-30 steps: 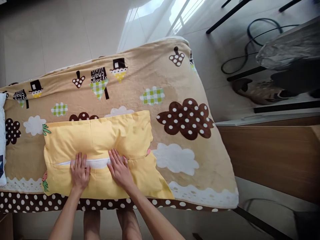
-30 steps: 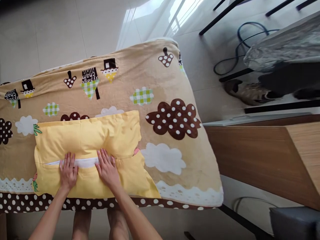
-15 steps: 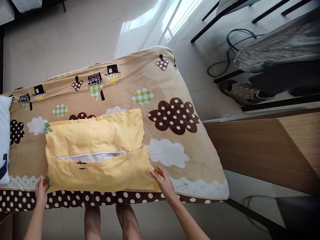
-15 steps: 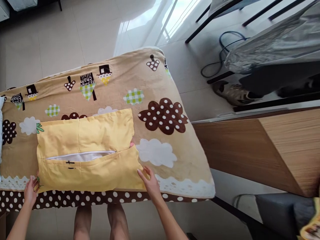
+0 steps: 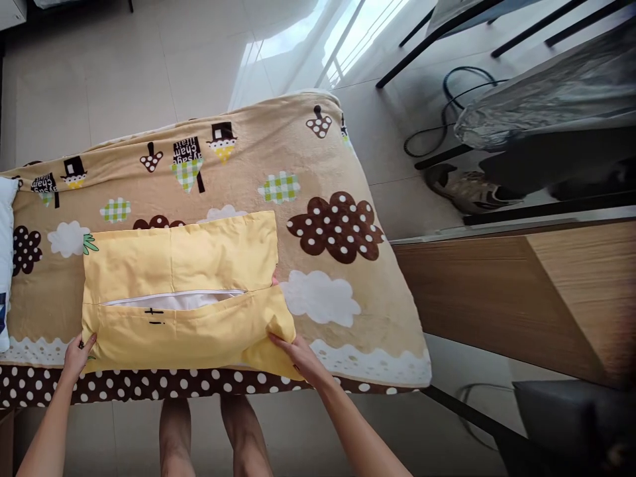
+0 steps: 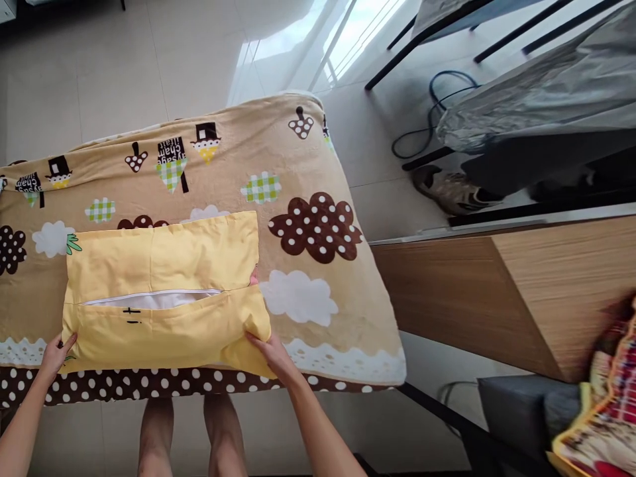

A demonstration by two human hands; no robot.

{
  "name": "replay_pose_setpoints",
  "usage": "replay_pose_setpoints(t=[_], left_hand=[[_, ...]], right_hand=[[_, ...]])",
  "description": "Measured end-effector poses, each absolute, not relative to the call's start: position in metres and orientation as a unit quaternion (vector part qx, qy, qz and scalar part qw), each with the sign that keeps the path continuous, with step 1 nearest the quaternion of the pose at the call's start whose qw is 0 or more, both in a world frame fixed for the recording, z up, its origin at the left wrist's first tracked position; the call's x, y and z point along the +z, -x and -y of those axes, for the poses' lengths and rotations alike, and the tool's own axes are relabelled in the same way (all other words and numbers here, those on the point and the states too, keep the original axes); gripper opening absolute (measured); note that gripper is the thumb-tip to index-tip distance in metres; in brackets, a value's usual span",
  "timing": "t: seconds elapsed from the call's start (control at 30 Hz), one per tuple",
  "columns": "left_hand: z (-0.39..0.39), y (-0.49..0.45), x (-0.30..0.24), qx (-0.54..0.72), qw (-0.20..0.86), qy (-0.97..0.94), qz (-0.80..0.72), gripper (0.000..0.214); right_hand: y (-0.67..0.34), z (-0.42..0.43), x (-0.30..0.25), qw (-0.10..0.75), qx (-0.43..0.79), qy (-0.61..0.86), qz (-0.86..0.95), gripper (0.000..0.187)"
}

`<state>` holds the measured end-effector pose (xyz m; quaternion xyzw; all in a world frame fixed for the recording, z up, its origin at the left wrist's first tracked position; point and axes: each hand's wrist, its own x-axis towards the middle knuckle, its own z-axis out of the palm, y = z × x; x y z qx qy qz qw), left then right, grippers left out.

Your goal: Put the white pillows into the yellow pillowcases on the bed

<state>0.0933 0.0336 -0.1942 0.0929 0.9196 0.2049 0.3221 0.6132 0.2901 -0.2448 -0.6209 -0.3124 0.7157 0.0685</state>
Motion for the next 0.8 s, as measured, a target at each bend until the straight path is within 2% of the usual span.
replay_pose_setpoints(t=[0.17, 0.33, 0.4, 0.47, 0.6, 0.7, 0.8], left_hand=[[-0.031, -0.101, -0.185, 0.187, 0.252, -0.149, -0.938, 0.057], [-0.04, -0.113, -0.185, 0.045, 0.223, -0.16, -0.96, 0.05], [-0.04, -0.108, -0.183, 0.043, 0.207, -0.126, -0.969, 0.052], [-0.033, -0.1, -0.177, 0.101, 0.271, -0.092, -0.953, 0.059], [-0.011, -0.092, -0.168, 0.181, 0.512, -0.027, -0.839, 0.064], [-0.008, -0.107, -0.182, 0.225, 0.493, 0.009, -0.84, 0.064], [-0.017, -0.128, -0.209, 0.271, 0.412, 0.005, -0.87, 0.067]], right_hand=[[-0.647, -0.295, -0.233, -0.008, 0.701, 0.589, 0.402, 0.052], [-0.659, -0.304, -0.243, -0.072, 0.595, 0.626, 0.499, 0.051], [-0.662, -0.304, -0.25, -0.085, 0.577, 0.64, 0.5, 0.05], [-0.668, -0.303, -0.254, -0.1, 0.603, 0.642, 0.464, 0.051], [-0.676, -0.299, -0.254, -0.131, 0.66, 0.618, 0.407, 0.052], [-0.659, -0.295, -0.251, -0.1, 0.681, 0.622, 0.375, 0.056], [-0.629, -0.292, -0.253, 0.004, 0.689, 0.65, 0.321, 0.057]])
